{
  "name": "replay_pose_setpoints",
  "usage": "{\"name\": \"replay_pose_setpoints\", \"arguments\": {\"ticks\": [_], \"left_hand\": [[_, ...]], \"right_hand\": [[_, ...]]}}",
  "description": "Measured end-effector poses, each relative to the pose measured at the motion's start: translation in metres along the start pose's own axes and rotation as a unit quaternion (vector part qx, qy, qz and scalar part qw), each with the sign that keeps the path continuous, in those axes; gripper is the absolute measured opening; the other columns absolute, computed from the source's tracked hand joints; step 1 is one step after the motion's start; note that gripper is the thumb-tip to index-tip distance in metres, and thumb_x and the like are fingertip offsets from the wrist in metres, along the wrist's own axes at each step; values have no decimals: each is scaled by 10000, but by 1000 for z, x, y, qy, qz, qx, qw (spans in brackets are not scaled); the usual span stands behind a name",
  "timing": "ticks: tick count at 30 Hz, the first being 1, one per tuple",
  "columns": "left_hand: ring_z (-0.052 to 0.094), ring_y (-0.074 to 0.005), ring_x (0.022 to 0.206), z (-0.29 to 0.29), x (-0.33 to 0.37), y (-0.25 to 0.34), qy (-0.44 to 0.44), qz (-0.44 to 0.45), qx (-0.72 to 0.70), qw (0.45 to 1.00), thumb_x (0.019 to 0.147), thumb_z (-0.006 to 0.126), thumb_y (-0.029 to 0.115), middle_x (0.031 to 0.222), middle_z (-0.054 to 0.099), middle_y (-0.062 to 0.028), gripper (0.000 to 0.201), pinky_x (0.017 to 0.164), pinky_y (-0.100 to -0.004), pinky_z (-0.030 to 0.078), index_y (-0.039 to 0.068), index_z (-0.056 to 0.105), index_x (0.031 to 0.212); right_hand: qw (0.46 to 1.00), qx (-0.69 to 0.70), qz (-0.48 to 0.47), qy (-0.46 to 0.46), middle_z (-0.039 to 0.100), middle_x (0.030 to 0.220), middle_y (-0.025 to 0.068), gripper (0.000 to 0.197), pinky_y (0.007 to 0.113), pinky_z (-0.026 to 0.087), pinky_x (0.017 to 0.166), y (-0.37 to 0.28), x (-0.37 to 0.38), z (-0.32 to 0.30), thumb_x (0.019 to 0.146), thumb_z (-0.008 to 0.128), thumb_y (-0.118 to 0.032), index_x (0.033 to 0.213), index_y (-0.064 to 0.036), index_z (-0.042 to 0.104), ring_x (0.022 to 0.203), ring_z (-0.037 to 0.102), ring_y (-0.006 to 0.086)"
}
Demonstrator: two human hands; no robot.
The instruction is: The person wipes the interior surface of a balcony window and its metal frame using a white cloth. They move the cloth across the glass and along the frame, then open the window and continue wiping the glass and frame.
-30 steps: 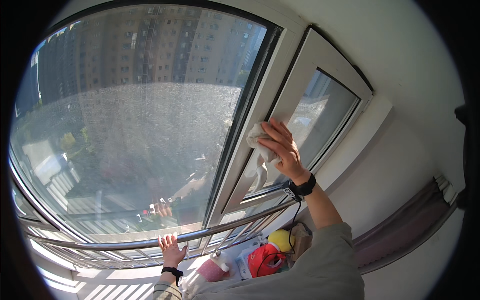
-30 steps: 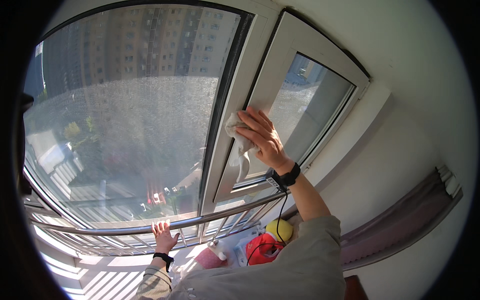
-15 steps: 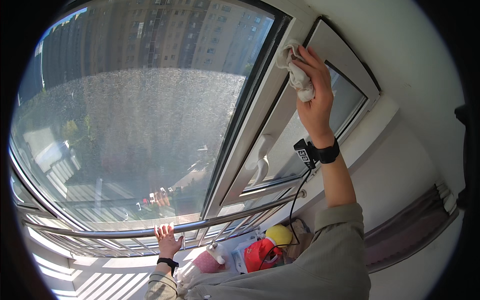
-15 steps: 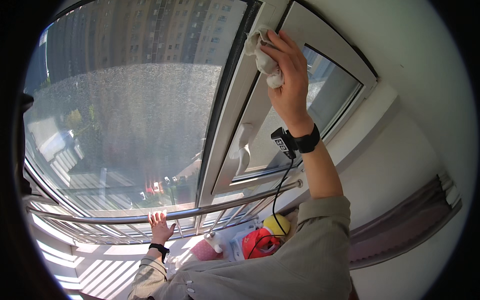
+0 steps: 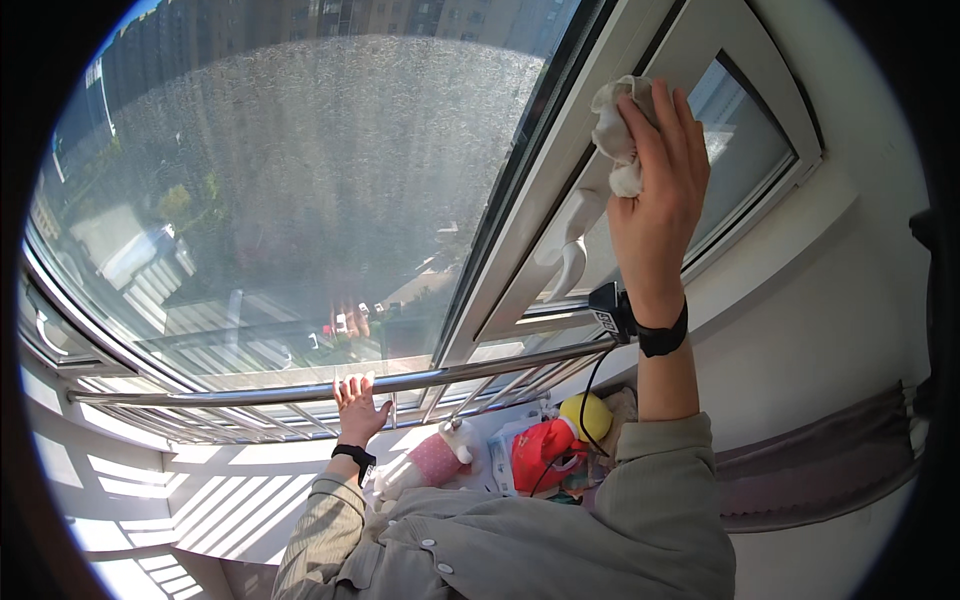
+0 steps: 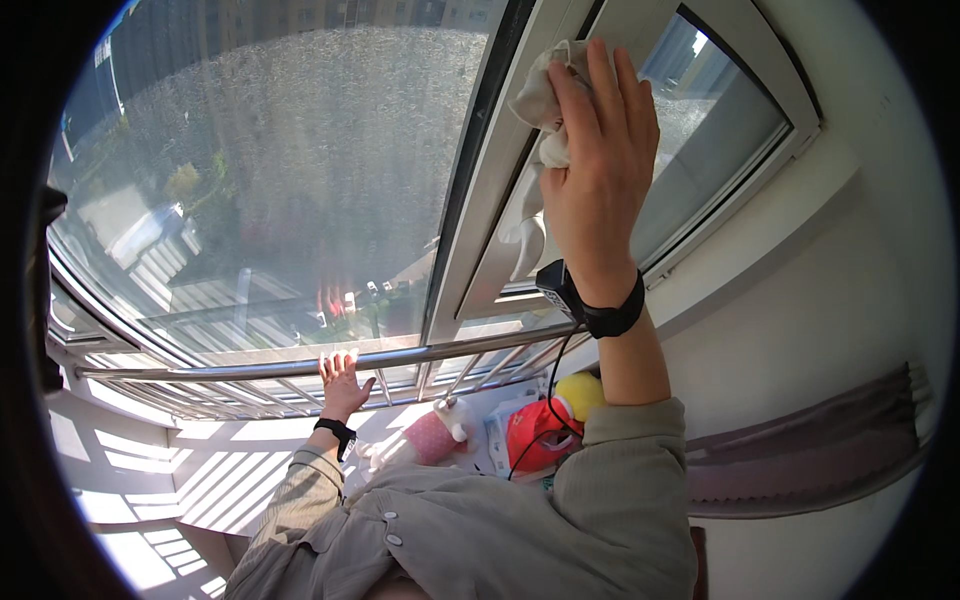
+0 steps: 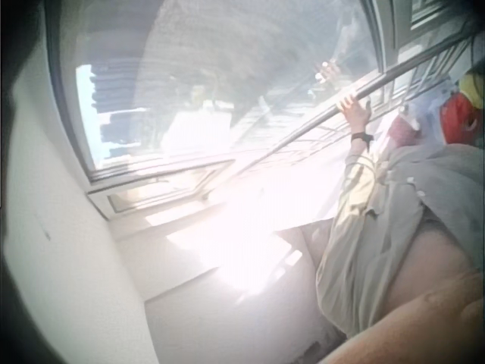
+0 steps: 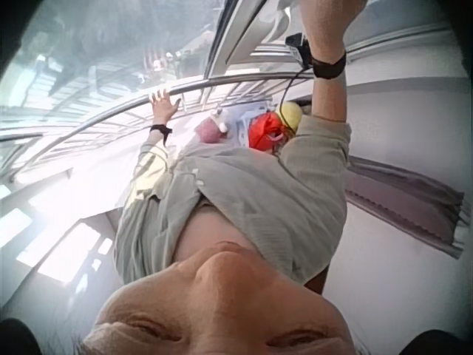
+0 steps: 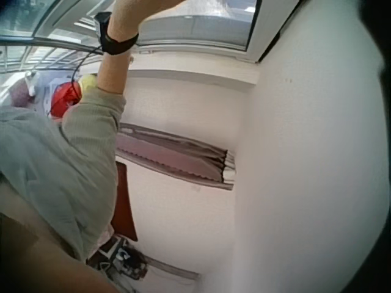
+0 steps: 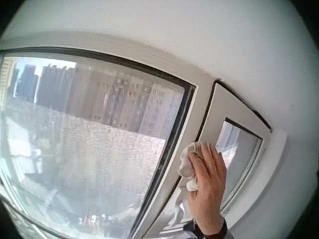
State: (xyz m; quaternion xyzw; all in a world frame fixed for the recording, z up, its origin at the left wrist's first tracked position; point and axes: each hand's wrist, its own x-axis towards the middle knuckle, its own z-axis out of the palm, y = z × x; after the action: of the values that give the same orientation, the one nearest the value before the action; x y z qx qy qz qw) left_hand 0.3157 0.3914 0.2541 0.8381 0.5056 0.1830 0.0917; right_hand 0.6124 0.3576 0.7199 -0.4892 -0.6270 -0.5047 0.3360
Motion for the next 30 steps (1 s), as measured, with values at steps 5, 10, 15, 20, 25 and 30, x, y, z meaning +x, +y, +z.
{"name": "replay_pose_setpoints", "arguments": {"ticks": [5, 10, 15, 20, 25, 30], "left_hand": [[384, -337, 1264, -2, 0, -1, -26, -10, -6, 1000, 734, 732, 458, 1251, 494, -169, 748, 1158, -552, 119, 72, 488, 1327], [393, -336, 1264, -8, 1, 1, -22, -1, -16, 1000, 729, 739, 444, 1245, 504, -167, 763, 1164, -545, 107, 73, 476, 1342], [400, -329, 1249, -10, 2, 3, -31, 0, 8, 999, 725, 754, 413, 1237, 500, -152, 771, 1158, -553, 128, 73, 453, 1347], [404, -330, 1234, -11, 2, 4, -23, 17, 23, 999, 742, 743, 416, 1236, 500, -141, 737, 1142, -558, 147, 86, 446, 1331], [402, -337, 1220, -12, 3, 3, -38, 29, 53, 997, 735, 746, 417, 1214, 504, -133, 728, 1133, -565, 154, 87, 462, 1318], [388, -326, 1228, -11, 3, 3, -21, 40, 57, 997, 733, 743, 428, 1205, 501, -116, 742, 1122, -556, 168, 80, 473, 1331]], "right_hand": [[980, 23, 135, -143, 330, 1551, 132, 713, 491, 239, 1166, -85, -148, 53, 692, 681, 66, 1370, -99, 533, 1447, 282, 314], [966, 69, 149, -200, 330, 1551, 137, 642, 489, 239, 1168, -137, -288, 78, 771, 601, 21, 1395, -93, 509, 1451, 271, 328], [949, 144, 163, -229, 468, 1468, 95, 502, 475, 298, 1150, -134, -319, 55, 829, 563, -12, 1324, -95, 576, 1396, 384, 295], [973, 131, 129, -141, 470, 1461, 97, 543, 470, 230, 1169, -115, -282, 75, 789, 625, -33, 1313, -170, 594, 1398, 368, 295], [935, 214, 31, -281, 467, 1459, 10, 485, 441, 277, 1177, -112, -339, 88, 800, 644, -112, 1279, -146, 577, 1409, 358, 235], [875, 247, 203, -362, 553, 1374, 58, 436, 421, 315, 1158, -83, -410, 20, 762, 636, -32, 1192, -93, 597, 1401, 371, 285]]}}
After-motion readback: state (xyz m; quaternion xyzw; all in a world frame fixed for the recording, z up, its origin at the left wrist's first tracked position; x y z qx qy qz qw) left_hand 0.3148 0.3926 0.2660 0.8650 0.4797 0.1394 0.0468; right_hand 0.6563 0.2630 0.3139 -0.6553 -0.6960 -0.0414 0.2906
